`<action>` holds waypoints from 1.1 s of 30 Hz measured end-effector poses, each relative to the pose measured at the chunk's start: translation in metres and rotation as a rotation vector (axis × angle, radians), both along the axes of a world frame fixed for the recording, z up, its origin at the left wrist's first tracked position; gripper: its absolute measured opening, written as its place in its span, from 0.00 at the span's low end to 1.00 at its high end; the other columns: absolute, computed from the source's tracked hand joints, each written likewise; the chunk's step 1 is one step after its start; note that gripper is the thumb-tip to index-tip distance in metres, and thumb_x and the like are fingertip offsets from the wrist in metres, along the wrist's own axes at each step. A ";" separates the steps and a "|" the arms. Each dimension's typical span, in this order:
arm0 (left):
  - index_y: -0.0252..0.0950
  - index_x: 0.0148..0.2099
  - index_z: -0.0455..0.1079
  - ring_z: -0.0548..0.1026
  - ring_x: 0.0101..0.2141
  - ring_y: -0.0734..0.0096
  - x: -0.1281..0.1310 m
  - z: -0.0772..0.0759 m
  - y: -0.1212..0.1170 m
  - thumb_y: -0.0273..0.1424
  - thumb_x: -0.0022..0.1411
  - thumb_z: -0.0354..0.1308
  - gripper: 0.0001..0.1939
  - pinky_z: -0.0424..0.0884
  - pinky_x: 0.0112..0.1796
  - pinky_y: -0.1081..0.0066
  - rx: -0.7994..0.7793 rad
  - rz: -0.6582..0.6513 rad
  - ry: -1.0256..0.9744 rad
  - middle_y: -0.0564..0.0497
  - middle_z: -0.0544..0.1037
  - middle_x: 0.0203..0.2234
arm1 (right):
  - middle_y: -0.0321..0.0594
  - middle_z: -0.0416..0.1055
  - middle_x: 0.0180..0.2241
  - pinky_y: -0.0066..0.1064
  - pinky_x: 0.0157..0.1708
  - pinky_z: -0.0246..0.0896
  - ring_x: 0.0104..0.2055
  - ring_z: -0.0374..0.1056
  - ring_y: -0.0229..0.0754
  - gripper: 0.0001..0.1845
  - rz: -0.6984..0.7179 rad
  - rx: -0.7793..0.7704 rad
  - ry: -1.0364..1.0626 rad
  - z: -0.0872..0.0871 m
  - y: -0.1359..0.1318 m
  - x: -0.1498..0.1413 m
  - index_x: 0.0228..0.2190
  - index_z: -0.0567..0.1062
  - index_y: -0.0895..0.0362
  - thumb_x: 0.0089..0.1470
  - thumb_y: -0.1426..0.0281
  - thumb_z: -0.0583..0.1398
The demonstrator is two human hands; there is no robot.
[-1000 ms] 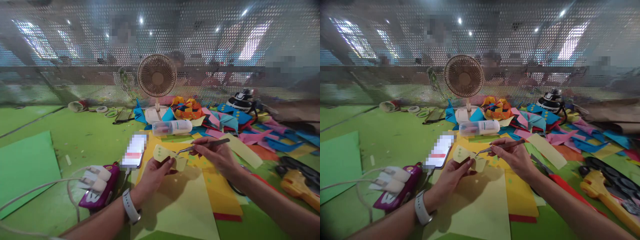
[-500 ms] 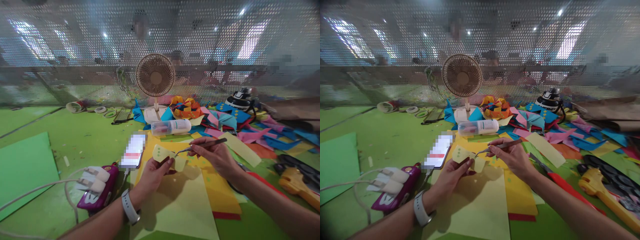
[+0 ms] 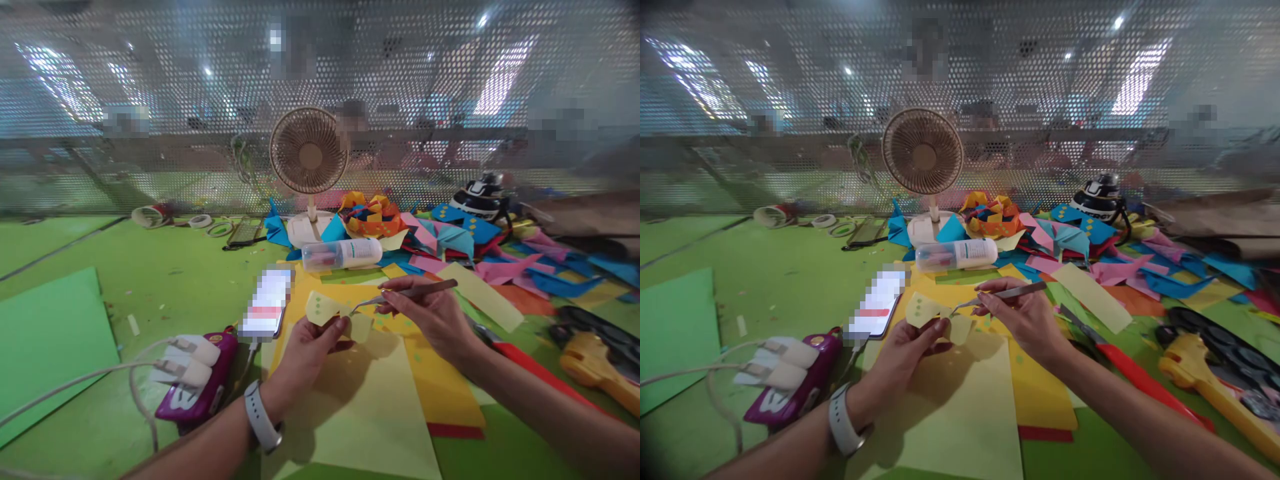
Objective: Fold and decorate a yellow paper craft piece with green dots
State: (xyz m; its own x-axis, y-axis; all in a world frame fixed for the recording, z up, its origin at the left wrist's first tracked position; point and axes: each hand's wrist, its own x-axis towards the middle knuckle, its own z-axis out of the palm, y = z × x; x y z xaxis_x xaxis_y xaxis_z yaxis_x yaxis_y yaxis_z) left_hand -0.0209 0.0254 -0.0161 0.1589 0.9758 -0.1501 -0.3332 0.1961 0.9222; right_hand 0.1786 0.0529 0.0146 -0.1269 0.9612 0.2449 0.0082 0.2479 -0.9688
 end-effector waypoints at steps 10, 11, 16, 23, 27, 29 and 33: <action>0.34 0.34 0.75 0.74 0.29 0.74 0.000 -0.003 0.001 0.35 0.49 0.68 0.12 0.76 0.34 0.70 -0.006 0.005 0.007 0.53 0.77 0.28 | 0.38 0.76 0.29 0.27 0.30 0.71 0.30 0.75 0.39 0.09 -0.011 0.007 0.016 -0.002 -0.002 -0.002 0.35 0.75 0.57 0.51 0.66 0.63; 0.34 0.34 0.75 0.74 0.29 0.74 0.000 -0.003 0.000 0.35 0.49 0.68 0.12 0.76 0.34 0.69 -0.007 0.007 0.006 0.53 0.77 0.28 | 0.39 0.76 0.29 0.28 0.30 0.71 0.30 0.75 0.40 0.09 -0.016 0.008 0.019 -0.002 -0.002 -0.002 0.34 0.75 0.58 0.51 0.66 0.63; 0.35 0.37 0.75 0.75 0.32 0.70 0.000 -0.001 -0.001 0.35 0.51 0.67 0.12 0.74 0.35 0.69 0.007 0.003 0.021 0.50 0.79 0.32 | 0.40 0.76 0.30 0.30 0.31 0.72 0.30 0.75 0.41 0.10 -0.011 0.007 -0.003 -0.001 -0.003 -0.002 0.35 0.75 0.58 0.51 0.65 0.63; 0.34 0.36 0.75 0.73 0.27 0.74 0.000 0.004 -0.001 0.34 0.50 0.68 0.12 0.70 0.30 0.75 0.021 0.004 0.098 0.50 0.77 0.29 | 0.40 0.76 0.28 0.32 0.32 0.73 0.30 0.75 0.42 0.10 -0.007 0.007 -0.028 0.004 -0.009 -0.005 0.34 0.74 0.58 0.51 0.65 0.63; 0.33 0.35 0.74 0.73 0.28 0.73 0.000 0.004 -0.001 0.35 0.50 0.67 0.12 0.70 0.31 0.74 0.041 0.003 0.120 0.50 0.77 0.29 | 0.40 0.76 0.27 0.32 0.31 0.73 0.30 0.75 0.43 0.10 -0.016 0.024 -0.034 0.005 -0.008 -0.002 0.34 0.75 0.58 0.50 0.65 0.64; 0.33 0.36 0.75 0.73 0.29 0.72 0.000 0.004 0.000 0.35 0.49 0.68 0.13 0.70 0.32 0.73 0.027 0.009 0.118 0.49 0.77 0.29 | 0.41 0.76 0.28 0.32 0.30 0.72 0.30 0.75 0.44 0.11 -0.020 0.019 -0.015 0.003 -0.005 0.001 0.34 0.75 0.58 0.50 0.64 0.64; 0.33 0.35 0.75 0.73 0.28 0.72 0.000 0.004 0.000 0.35 0.47 0.69 0.14 0.70 0.32 0.73 0.022 0.030 0.109 0.50 0.77 0.28 | 0.40 0.76 0.29 0.32 0.30 0.72 0.30 0.75 0.43 0.12 -0.048 0.007 0.040 -0.001 -0.001 0.003 0.34 0.74 0.57 0.49 0.64 0.64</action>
State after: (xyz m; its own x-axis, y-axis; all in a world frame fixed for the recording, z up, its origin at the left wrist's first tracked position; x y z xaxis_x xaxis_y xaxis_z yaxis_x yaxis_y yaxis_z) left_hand -0.0209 0.0252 -0.0124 0.1139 0.9831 -0.1435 -0.2358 0.1671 0.9573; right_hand 0.1818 0.0517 0.0139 -0.0702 0.9642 0.2556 -0.0189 0.2549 -0.9668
